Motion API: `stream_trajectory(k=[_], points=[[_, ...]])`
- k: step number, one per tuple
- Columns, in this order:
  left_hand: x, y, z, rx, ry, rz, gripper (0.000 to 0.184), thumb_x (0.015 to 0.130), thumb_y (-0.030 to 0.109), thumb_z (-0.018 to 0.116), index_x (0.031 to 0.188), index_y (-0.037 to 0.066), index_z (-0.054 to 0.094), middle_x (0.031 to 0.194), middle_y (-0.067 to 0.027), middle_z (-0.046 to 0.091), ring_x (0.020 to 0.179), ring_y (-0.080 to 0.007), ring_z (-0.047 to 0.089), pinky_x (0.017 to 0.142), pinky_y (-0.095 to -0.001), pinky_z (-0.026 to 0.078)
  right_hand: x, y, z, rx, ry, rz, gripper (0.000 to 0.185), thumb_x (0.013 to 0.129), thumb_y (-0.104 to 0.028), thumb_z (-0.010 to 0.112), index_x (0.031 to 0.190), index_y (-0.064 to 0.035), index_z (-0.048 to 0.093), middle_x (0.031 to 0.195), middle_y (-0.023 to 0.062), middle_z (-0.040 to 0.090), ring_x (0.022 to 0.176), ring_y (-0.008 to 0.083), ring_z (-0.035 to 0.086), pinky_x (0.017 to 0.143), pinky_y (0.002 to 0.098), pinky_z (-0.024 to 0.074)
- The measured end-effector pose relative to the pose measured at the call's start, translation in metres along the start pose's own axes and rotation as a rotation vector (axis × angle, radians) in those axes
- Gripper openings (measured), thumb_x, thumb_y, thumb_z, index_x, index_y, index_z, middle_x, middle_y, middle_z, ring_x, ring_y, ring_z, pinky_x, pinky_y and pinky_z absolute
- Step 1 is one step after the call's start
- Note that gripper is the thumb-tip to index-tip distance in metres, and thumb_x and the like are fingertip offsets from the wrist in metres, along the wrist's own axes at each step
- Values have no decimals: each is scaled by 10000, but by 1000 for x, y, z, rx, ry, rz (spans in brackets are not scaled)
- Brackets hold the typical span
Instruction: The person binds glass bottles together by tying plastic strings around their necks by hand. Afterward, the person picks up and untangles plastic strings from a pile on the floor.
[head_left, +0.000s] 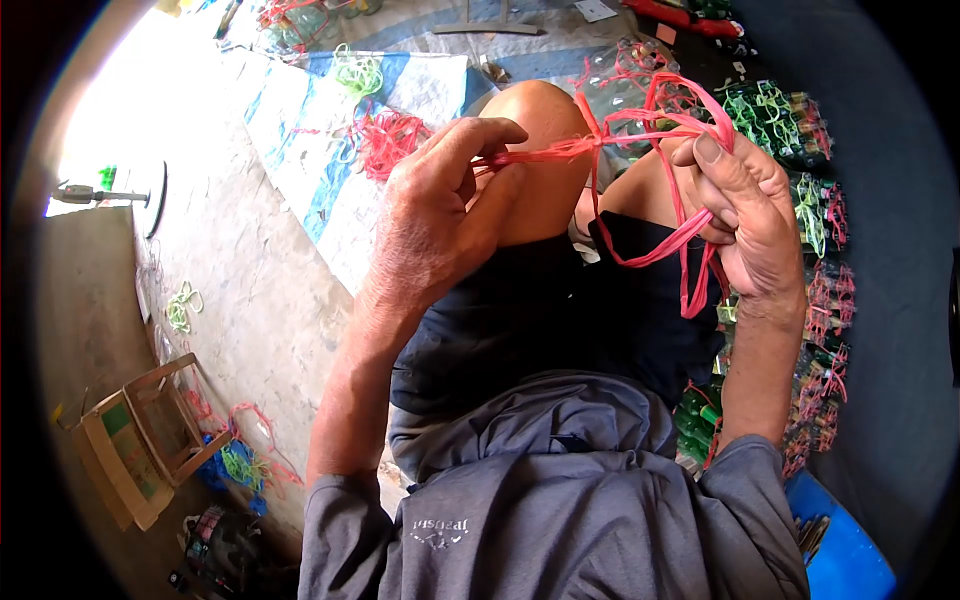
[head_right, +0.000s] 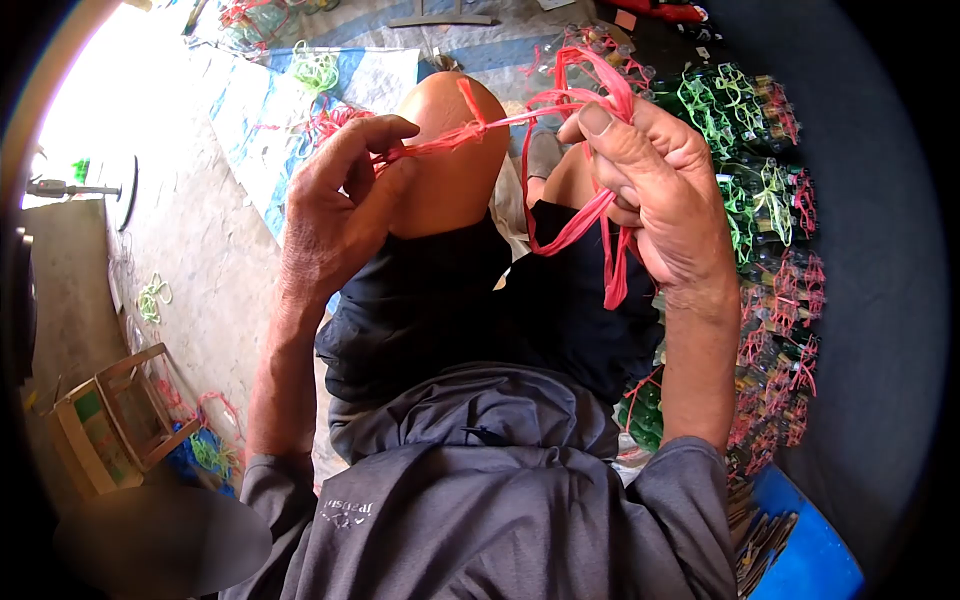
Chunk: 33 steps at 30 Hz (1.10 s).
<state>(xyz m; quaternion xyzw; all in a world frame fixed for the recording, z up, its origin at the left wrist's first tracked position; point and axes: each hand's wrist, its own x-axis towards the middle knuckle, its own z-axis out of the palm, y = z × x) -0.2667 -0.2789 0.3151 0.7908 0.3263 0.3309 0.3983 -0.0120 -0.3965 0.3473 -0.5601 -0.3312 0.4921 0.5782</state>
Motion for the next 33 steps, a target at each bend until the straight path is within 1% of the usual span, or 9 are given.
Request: stream_trajectory(k=[2, 8, 11, 17, 19, 21, 27, 32, 33], points=[[3, -2, 1, 24, -15, 50, 234, 921, 27, 700, 1154, 20, 709, 988, -139, 724, 821, -233, 723, 731, -331, 566, -2, -1, -1, 3, -6, -10, 271, 1061, -275, 698, 1042, -8, 735, 605, -137, 374, 498, -26, 242, 457, 213, 146], [2, -2, 2, 87, -9, 12, 237, 912, 9, 666, 1143, 30, 714, 1018, -146, 722, 899, -309, 745, 770, -372, 591, -4, -3, -12, 16, 2, -25, 251, 1063, -262, 696, 1063, -16, 747, 604, -134, 373, 500, -24, 239, 459, 215, 143], [0, -9, 3, 94, 33, 56, 228, 914, 3, 655, 1130, 38, 719, 1004, -141, 713, 891, -311, 741, 772, -377, 591, -6, -4, -18, 22, 31, -16, 238, 1061, -251, 698, 1074, -21, 757, 605, -135, 375, 501, -25, 241, 457, 212, 141], [-3, -11, 1, 122, 35, 8, 222, 911, 3, 662, 1122, 38, 722, 983, -132, 702, 886, -301, 734, 768, -373, 580, -8, -9, -30, 15, 36, -47, 248, 1055, -251, 707, 1084, -16, 779, 612, -136, 376, 515, -32, 260, 456, 204, 150], [-3, -16, -1, 132, 31, 60, 249, 908, -23, 694, 1149, 32, 728, 997, -50, 700, 727, -136, 542, 653, -275, 462, -11, -12, -32, -30, 70, -74, 251, 1055, -251, 707, 1090, -13, 779, 614, -133, 376, 521, -32, 264, 458, 203, 153], [0, -17, 0, 113, 24, 95, 266, 908, -36, 711, 1166, 29, 732, 1010, -7, 701, 651, -50, 448, 596, -224, 403, -14, -18, -33, -52, 51, -109, 254, 1055, -248, 708, 1100, -8, 778, 622, -128, 389, 531, -26, 272, 467, 202, 170], [15, 12, 4, -81, -33, 46, 230, 954, 38, 700, 1181, 21, 728, 1005, 8, 717, 679, -60, 450, 662, -234, 423, -22, -25, -37, -117, 52, -168, 264, 1044, -259, 732, 1096, -4, 778, 628, -113, 447, 532, -24, 316, 475, 195, 204], [32, 28, 24, -191, -122, 112, 129, 955, 40, 689, 1072, -3, 719, 951, 2, 677, 690, -51, 461, 646, -228, 391, -26, -26, -36, -133, 53, -184, 270, 1047, -273, 728, 1071, -9, 782, 612, -109, 459, 530, -23, 340, 483, 187, 223], [33, 27, 28, -164, -119, 143, 121, 929, 37, 706, 1042, -3, 728, 918, -32, 669, 716, -109, 517, 660, -267, 426, -27, -25, -35, -133, 59, -185, 273, 1046, -277, 728, 1064, -10, 783, 607, -109, 456, 529, -23, 342, 485, 186, 227]])
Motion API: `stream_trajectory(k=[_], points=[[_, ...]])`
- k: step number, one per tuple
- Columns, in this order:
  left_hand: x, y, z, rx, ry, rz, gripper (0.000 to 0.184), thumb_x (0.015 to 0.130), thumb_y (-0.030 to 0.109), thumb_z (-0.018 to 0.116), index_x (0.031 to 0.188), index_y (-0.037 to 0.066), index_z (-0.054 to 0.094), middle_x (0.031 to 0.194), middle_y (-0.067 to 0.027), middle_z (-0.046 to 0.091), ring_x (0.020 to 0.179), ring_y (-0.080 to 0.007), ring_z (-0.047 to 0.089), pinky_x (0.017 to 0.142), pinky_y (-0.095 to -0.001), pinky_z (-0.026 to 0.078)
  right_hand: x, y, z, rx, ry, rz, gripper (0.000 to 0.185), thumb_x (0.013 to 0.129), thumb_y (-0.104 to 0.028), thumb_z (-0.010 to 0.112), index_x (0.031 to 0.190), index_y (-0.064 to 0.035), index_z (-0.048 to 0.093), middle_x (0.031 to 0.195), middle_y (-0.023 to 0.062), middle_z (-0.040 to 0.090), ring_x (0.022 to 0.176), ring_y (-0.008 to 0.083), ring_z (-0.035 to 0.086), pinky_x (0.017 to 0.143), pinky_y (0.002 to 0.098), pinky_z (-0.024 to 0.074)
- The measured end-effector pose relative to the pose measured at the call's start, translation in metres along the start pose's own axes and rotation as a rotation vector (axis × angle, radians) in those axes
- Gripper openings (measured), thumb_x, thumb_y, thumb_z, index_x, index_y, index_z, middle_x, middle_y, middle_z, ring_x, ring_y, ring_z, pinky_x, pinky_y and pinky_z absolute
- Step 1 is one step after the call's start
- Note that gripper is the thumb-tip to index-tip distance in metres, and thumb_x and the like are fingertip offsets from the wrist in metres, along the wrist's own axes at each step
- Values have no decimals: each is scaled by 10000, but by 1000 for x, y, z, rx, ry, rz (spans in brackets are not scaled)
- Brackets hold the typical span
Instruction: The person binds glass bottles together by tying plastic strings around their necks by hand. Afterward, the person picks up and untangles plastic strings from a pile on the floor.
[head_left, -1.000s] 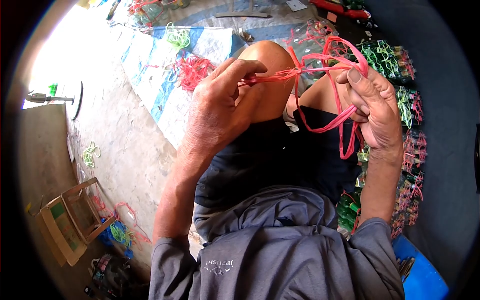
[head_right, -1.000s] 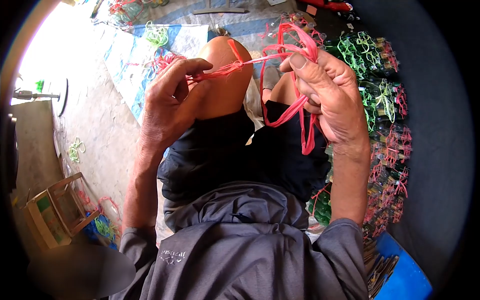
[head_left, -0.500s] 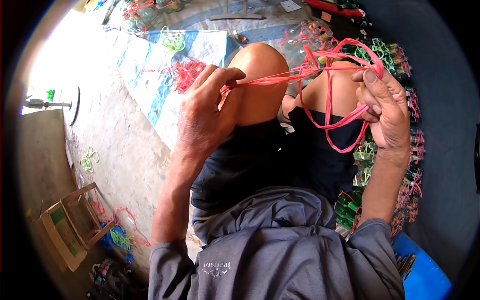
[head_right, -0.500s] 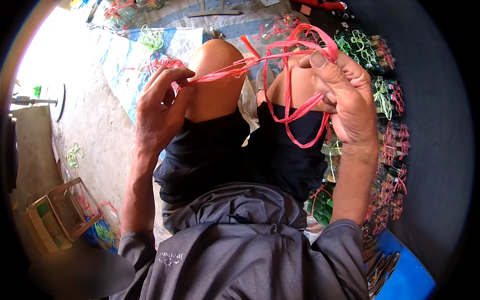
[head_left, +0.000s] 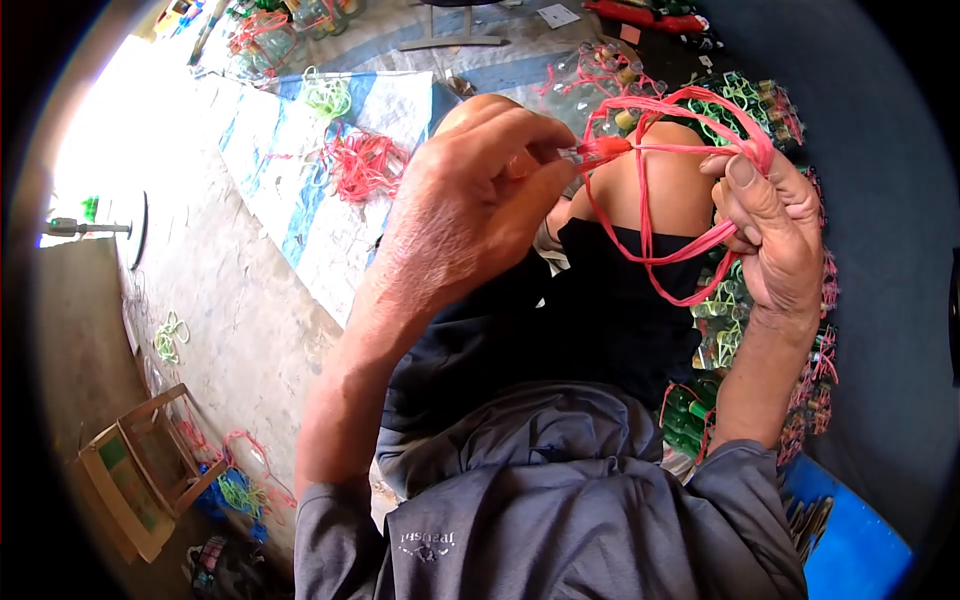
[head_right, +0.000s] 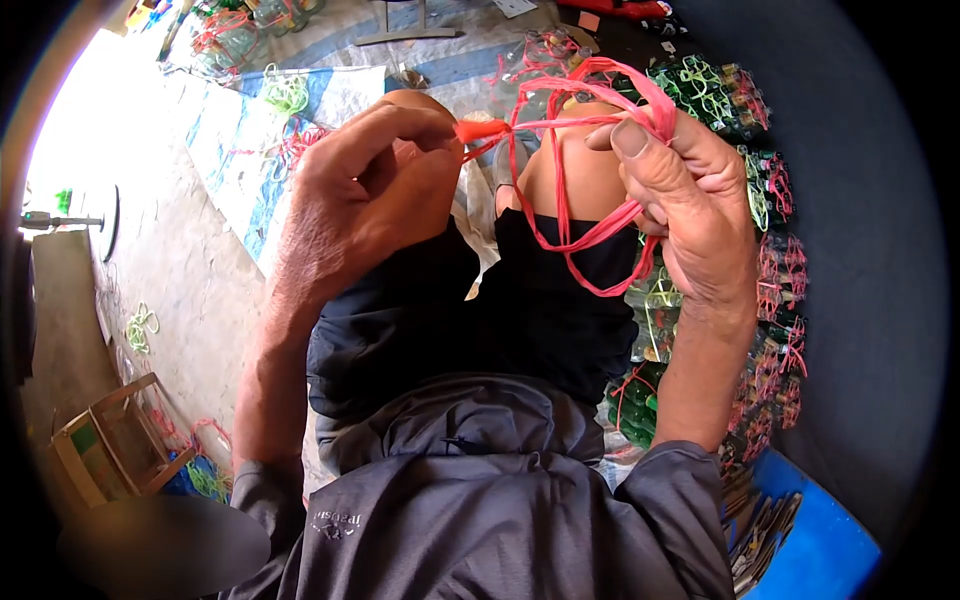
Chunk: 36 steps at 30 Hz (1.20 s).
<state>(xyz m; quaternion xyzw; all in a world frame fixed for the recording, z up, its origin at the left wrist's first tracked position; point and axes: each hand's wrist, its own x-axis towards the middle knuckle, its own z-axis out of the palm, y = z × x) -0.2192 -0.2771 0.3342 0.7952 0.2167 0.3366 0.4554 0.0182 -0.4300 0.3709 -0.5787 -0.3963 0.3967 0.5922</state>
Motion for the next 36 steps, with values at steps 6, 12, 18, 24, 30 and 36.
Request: stream_trajectory(k=[6, 12, 18, 24, 30, 36], points=[[1, -7, 9, -13, -5, 0, 51, 889, 12, 720, 937, -1, 729, 835, -95, 647, 778, -213, 600, 705, -328, 489, -4, 7, -4, -95, 1, -27, 296, 1093, -265, 645, 1118, 17, 735, 610, -111, 377, 526, -11, 275, 464, 206, 177], [-7, 0, -3, -160, 22, -133, 79, 1001, 45, 726, 1042, -23, 731, 919, -25, 739, 892, -67, 661, 824, -236, 525, -4, 14, -14, -43, -13, 32, 303, 1053, -314, 709, 1067, -18, 773, 586, -122, 400, 514, -16, 286, 484, 210, 202], [-15, -16, -11, -152, 236, -222, 78, 973, 62, 778, 981, -14, 761, 724, 56, 632, 683, -6, 528, 642, -195, 442, -8, 18, -19, 56, 27, 89, 278, 1070, -277, 686, 1048, -11, 766, 583, -133, 352, 500, -18, 245, 458, 221, 155], [-27, -17, -18, -120, 342, -288, 58, 967, 27, 781, 968, -28, 761, 772, 48, 669, 724, -6, 552, 671, -190, 455, -11, 22, -23, 138, 42, 180, 273, 1094, -250, 642, 1065, 8, 726, 587, -132, 306, 489, -6, 227, 439, 219, 157], [-43, -32, -33, -90, 431, -238, 34, 971, -20, 751, 994, -33, 773, 838, 37, 705, 753, -14, 580, 689, -199, 489, -16, 28, -27, 144, 144, 159, 235, 1072, -220, 670, 1023, -6, 756, 598, -138, 342, 488, -18, 248, 432, 214, 145], [-60, -72, -91, -351, 729, -242, 69, 1007, 39, 739, 1029, -2, 789, 727, 78, 571, 580, 2, 345, 516, -216, 223, -22, 18, -81, 151, 402, 138, 218, 1076, -234, 667, 1059, -23, 721, 612, -133, 312, 510, -22, 251, 432, 209, 165]])
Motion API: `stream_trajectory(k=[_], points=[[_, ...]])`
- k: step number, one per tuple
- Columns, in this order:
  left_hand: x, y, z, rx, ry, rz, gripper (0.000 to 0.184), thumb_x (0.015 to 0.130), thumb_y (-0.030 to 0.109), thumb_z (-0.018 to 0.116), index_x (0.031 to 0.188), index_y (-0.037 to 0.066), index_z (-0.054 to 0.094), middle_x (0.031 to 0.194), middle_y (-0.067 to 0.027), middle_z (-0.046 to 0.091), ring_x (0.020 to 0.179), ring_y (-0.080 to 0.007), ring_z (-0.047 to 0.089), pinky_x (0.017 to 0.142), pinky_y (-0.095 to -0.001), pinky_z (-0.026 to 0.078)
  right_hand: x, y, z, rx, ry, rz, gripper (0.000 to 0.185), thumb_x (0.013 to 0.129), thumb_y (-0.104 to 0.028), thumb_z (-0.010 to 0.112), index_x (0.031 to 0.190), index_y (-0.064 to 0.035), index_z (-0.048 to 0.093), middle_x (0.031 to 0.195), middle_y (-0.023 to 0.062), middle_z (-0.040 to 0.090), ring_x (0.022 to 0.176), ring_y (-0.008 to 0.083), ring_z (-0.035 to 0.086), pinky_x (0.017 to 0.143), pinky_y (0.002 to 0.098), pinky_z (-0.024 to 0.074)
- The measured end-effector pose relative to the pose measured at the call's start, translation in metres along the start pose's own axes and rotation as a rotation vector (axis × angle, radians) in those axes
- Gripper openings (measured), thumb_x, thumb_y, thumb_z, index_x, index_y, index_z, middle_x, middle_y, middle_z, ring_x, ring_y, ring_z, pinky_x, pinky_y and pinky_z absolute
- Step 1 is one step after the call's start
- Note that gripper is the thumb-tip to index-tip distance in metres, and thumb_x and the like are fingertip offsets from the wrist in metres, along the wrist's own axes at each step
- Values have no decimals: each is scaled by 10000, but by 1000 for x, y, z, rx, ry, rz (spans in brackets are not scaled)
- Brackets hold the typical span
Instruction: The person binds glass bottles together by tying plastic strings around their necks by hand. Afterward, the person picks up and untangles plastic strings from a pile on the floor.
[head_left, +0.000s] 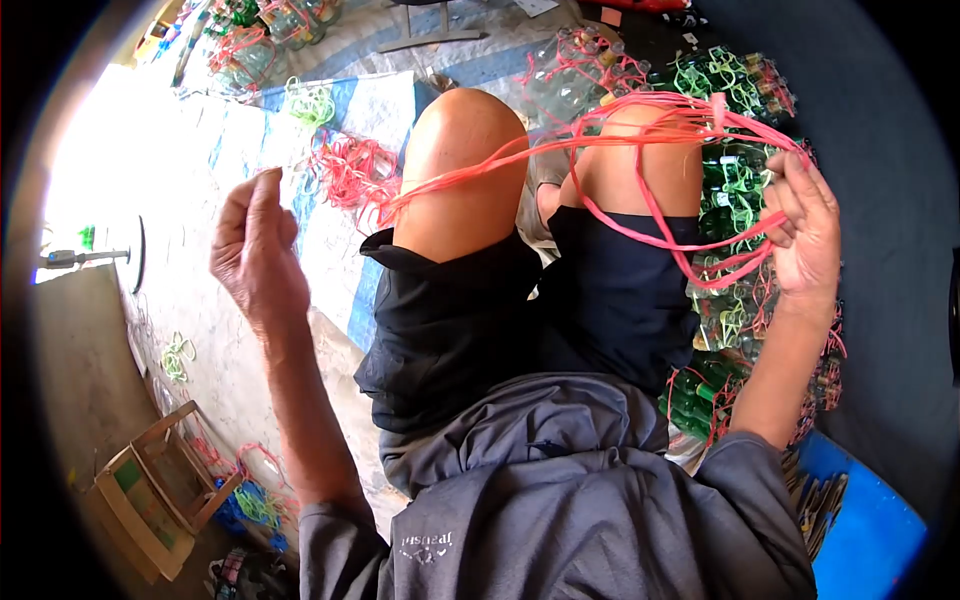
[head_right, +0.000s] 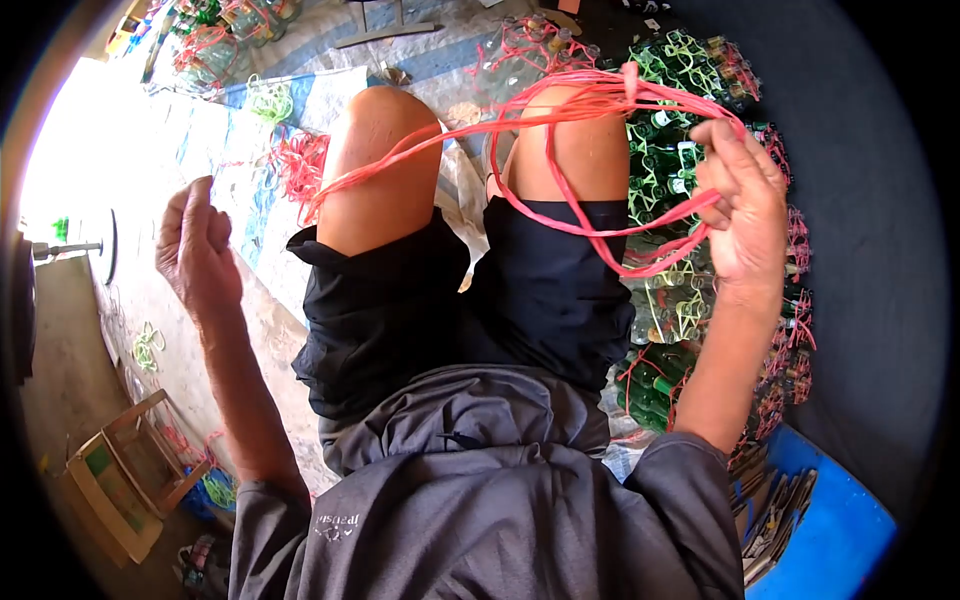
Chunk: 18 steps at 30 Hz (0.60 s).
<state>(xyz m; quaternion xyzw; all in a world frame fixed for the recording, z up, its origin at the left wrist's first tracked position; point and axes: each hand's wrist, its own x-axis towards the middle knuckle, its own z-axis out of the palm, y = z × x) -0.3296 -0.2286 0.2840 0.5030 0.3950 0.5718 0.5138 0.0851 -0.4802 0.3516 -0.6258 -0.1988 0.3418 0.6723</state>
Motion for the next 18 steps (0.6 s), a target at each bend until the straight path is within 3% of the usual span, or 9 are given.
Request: stream_trajectory(k=[1, 4, 5, 6, 9, 10, 12, 14, 18], points=[[5, 1, -6, 75, 50, 43, 79, 1018, 52, 735, 1027, -5, 789, 709, 86, 539, 576, 3, 305, 516, -227, 190, -4, -4, -3, -7, -27, 4, 221, 1084, -235, 659, 1059, -25, 722, 609, -131, 313, 509, -21, 247, 434, 203, 166], [23, -15, -41, 542, 33, 102, 121, 1022, 93, 736, 1077, 7, 800, 742, 66, 597, 637, -23, 460, 563, -204, 345, -8, -12, -14, 31, -96, 21, 241, 1095, -241, 645, 1083, -14, 727, 607, -127, 313, 510, -16, 238, 426, 194, 162], [28, -18, -53, 818, -89, 132, 159, 1002, 104, 738, 1135, 61, 813, 872, 12, 706, 678, -58, 557, 621, -230, 452, -8, -14, -19, 42, -140, -7, 246, 1099, -240, 638, 1097, -13, 730, 607, -123, 308, 510, -14, 236, 421, 195, 161], [29, -10, -49, 1166, -153, 191, 272, 973, 85, 728, 1236, 110, 793, 1164, -59, 747, 665, -83, 591, 648, -255, 497, -9, -16, -20, 64, -140, -27, 254, 1103, -236, 632, 1114, 1, 725, 608, -119, 308, 513, -11, 238, 424, 197, 171], [26, -18, -45, 1021, -206, 199, 480, 952, 48, 711, 1424, 131, 679, 1477, -99, 622, 726, -88, 605, 694, -256, 539, -10, -28, -27, 85, -129, -81, 279, 1109, -230, 623, 1139, 36, 704, 607, -114, 317, 520, -6, 243, 446, 194, 187], [20, -20, -31, 872, -274, 330, 479, 967, 14, 699, 1432, 124, 670, 1443, -88, 649, 738, -71, 575, 697, -260, 544, -11, -33, -27, 93, -135, -89, 279, 1118, -223, 604, 1149, 38, 698, 604, -112, 320, 515, -6, 240, 448, 194, 187], [-6, -5, 0, 615, -487, 74, 438, 1000, -10, 680, 1426, 90, 667, 1207, -26, 697, 702, -47, 512, 677, -243, 503, -14, -42, -29, 112, -131, -91, 283, 1129, -222, 580, 1163, 35, 692, 601, -110, 323, 511, -6, 241, 444, 194, 187], [-19, -16, 20, 514, -629, 113, 348, 994, 26, 698, 1340, 59, 686, 919, -10, 662, 648, -56, 476, 606, -256, 432, -14, -47, -30, 100, -177, -117, 291, 1141, -224, 555, 1171, 32, 689, 596, -106, 324, 514, -12, 242, 439, 188, 185], [-29, -10, 30, 626, -630, 48, 243, 1013, 80, 699, 1251, 32, 708, 819, 1, 626, 678, -67, 475, 661, -254, 452, -13, -55, -39, 115, -112, -140, 288, 1145, -211, 548, 1172, 43, 681, 627, -90, 358, 522, -6, 241, 439, 191, 196]])
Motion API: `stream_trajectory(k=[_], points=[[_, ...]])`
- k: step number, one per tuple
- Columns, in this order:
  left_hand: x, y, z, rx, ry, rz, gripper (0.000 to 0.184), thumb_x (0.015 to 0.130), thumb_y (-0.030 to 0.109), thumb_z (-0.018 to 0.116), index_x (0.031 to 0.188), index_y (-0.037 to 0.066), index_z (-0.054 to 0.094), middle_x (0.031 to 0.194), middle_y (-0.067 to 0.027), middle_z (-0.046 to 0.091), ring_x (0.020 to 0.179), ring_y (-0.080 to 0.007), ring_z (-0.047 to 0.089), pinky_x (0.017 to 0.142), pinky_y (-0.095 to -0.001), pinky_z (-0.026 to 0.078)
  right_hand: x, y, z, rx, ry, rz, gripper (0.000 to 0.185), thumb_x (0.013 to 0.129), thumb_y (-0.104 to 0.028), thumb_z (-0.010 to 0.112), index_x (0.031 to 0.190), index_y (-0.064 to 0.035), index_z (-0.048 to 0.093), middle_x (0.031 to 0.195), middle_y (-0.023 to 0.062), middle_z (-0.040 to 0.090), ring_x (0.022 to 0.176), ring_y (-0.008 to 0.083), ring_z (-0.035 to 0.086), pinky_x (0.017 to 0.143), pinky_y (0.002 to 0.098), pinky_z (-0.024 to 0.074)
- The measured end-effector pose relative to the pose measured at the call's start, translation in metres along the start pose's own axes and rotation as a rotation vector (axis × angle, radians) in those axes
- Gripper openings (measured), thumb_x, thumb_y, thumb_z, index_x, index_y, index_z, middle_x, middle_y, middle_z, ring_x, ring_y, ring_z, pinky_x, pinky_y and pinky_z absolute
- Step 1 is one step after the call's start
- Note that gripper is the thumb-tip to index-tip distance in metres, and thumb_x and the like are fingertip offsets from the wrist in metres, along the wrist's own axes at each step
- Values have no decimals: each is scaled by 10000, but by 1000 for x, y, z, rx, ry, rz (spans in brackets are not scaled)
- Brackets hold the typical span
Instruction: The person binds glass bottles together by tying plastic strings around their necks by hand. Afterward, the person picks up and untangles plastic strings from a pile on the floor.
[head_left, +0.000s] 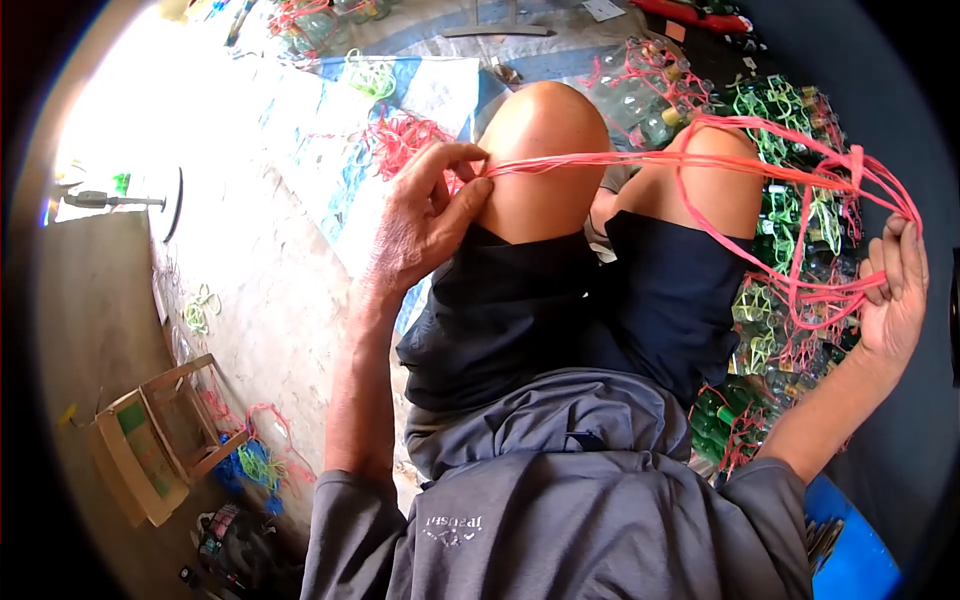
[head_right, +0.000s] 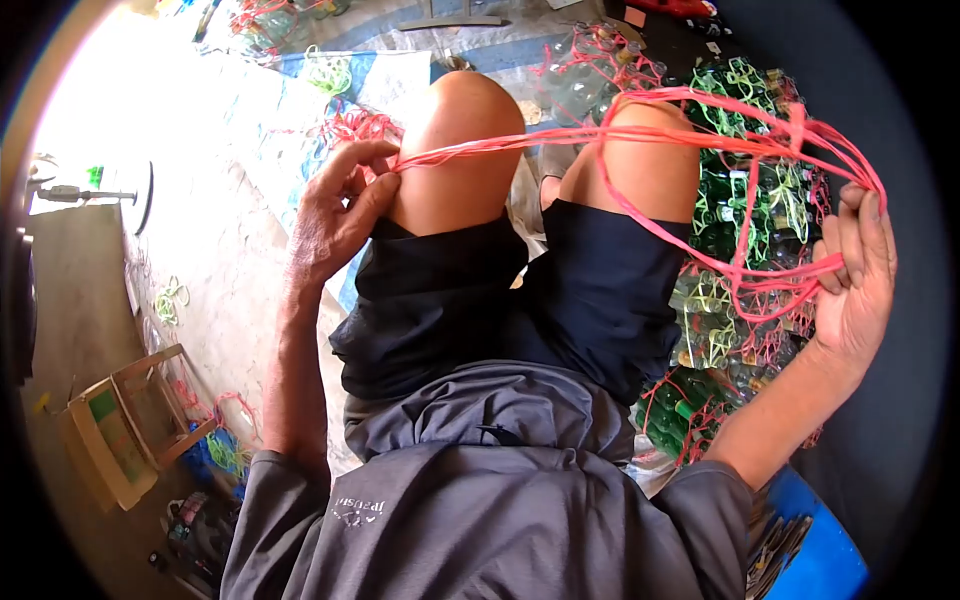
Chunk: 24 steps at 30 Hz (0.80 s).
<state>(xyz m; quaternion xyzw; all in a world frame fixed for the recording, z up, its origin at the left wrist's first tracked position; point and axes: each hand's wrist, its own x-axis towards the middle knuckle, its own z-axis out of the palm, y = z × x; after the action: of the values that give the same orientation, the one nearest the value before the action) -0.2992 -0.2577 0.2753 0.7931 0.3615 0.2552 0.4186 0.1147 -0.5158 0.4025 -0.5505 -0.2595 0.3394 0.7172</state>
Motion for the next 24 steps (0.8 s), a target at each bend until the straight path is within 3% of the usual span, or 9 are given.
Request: stream_trajectory(k=[2, 7, 10, 14, 15, 18, 24], points=[[-3, -7, -2, -7, 6, -32, 153, 1005, 66, 693, 1144, 9, 721, 861, -17, 666, 707, -86, 522, 677, -267, 472, 4, -3, -11, 22, -6, 4, 284, 1146, -203, 543, 1184, 47, 672, 640, -83, 361, 527, -2, 238, 439, 194, 200], [-2, -22, -14, 64, -12, 112, 84, 1015, 83, 697, 1030, 1, 695, 828, -12, 659, 787, -80, 601, 720, -272, 501, 7, -9, -35, 20, -35, 10, 280, 1154, -202, 530, 1202, 42, 657, 646, -77, 333, 539, 6, 225, 442, 203, 201], [-3, -25, -21, -58, 9, -65, 107, 1022, 112, 713, 1008, 11, 680, 849, -13, 672, 793, -87, 615, 732, -271, 510, 5, -12, -31, -5, -6, 8, 277, 1153, -208, 534, 1175, 37, 662, 641, -82, 317, 540, 5, 222, 441, 205, 197], [-1, -25, -32, -179, -6, -116, 129, 1058, 147, 700, 1058, 23, 666, 860, 4, 659, 821, -71, 609, 742, -258, 511, 9, -15, -37, -8, -13, 14, 285, 1151, -217, 541, 1184, 38, 665, 643, -85, 312, 535, 4, 220, 443, 204, 193], [0, -22, -30, -189, 56, -35, 100, 1036, 80, 685, 1016, -5, 636, 790, -15, 634, 740, -74, 595, 666, -268, 489, 12, -15, -38, -13, 0, 11, 288, 1151, -220, 541, 1188, 38, 665, 644, -86, 310, 534, 4, 220, 444, 203, 191], [2, -21, -38, -184, 36, -36, 114, 1036, 88, 692, 1002, -5, 634, 792, -15, 635, 736, -75, 601, 654, -273, 484, 19, -17, -45, -37, -4, 24, 298, 1150, -223, 543, 1208, 44, 661, 646, -89, 306, 532, 2, 217, 447, 200, 186], [3, -21, -43, -453, 44, -87, 130, 1054, 108, 712, 1114, -7, 707, 974, -18, 707, 871, -81, 647, 797, -257, 550, 31, -50, -57, -78, 30, -32, 291, 1151, -204, 538, 1239, 50, 649, 661, -87, 308, 531, -1, 208, 449, 200, 178]])
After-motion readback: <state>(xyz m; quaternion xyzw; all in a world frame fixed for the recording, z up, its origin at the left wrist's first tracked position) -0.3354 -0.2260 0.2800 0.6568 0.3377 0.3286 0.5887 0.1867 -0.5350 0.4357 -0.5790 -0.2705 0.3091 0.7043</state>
